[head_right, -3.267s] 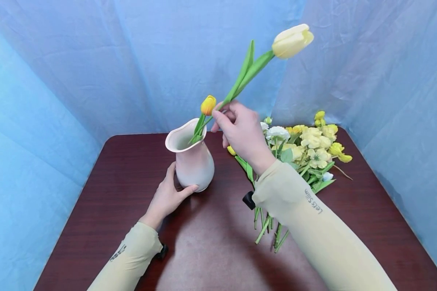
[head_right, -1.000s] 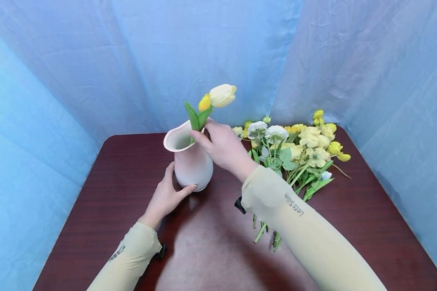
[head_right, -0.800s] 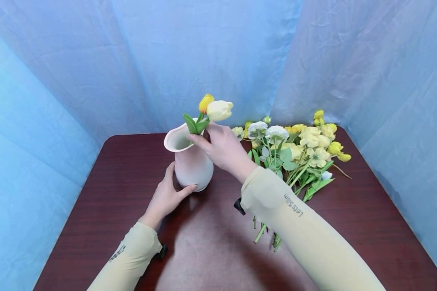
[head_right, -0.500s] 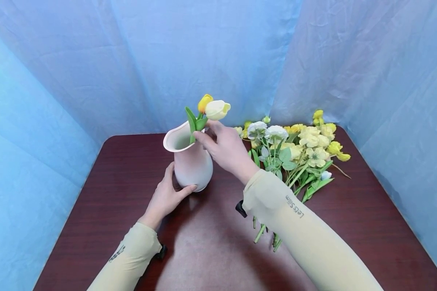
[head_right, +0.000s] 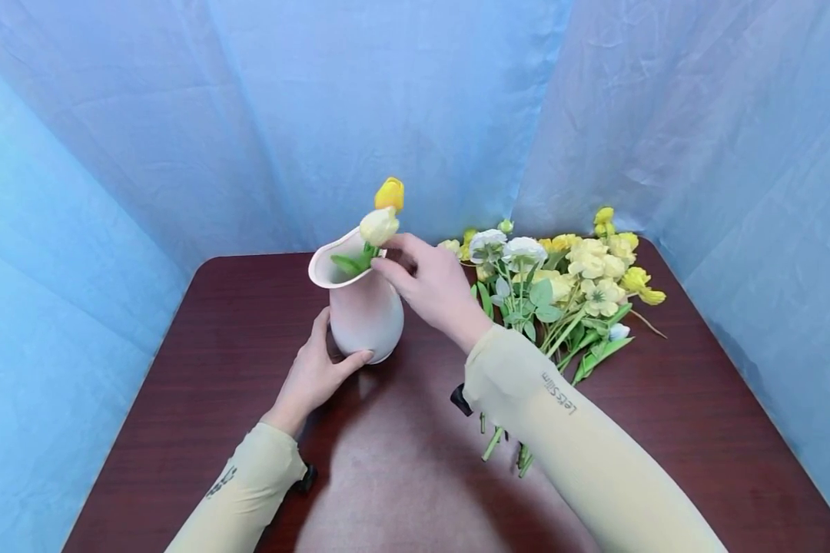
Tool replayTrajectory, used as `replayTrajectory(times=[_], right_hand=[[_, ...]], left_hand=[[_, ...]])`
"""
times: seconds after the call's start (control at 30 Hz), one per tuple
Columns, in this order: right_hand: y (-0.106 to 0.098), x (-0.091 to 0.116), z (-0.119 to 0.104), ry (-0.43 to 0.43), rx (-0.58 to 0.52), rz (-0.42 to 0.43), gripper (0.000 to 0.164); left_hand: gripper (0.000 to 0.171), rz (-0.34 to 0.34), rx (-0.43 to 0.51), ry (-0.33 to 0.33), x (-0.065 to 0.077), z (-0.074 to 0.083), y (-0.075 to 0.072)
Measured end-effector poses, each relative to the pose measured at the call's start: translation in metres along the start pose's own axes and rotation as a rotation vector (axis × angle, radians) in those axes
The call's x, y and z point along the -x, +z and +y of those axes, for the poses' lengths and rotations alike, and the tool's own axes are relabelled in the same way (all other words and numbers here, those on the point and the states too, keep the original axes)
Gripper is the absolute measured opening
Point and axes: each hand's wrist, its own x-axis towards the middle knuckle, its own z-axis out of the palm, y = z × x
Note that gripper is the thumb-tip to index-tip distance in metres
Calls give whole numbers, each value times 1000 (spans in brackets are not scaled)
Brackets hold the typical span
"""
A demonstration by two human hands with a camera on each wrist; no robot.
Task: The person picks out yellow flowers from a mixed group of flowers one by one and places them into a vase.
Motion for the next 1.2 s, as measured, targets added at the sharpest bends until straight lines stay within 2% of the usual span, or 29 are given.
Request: replayTrajectory(times=[0.13, 0.2, 0.27, 0.43, 0.5, 0.6, 0.83, 1.07, 1.2], right_hand=[[-9, 14, 21, 39, -1, 84, 15], [-12, 18, 35, 76, 47, 69, 13], [-12, 22, 52, 122, 129, -1, 14], [-2, 32, 95, 273, 419, -256, 17], [2, 38, 108, 349, 501, -323, 16], [6, 48, 127, 444, 573, -360, 17], [14, 61, 152, 515, 580, -390, 24], [22, 62, 151, 551, 564, -399, 17], [22, 62, 148, 523, 508, -381, 25]], left_hand=[[96, -3, 3, 1, 0, 0, 0], [96, -1, 1, 2, 0, -1, 0], [96, 3, -3, 0, 0, -1, 0], [97, 8, -7, 1, -1, -2, -1], [98, 8, -5, 6, -1, -1, -1], [98, 6, 0, 9, -1, 0, 0], [97, 4, -1, -2, 0, 0, 0], [97, 5, -3, -2, 0, -1, -1], [97, -1, -1, -6, 0, -1, -1]])
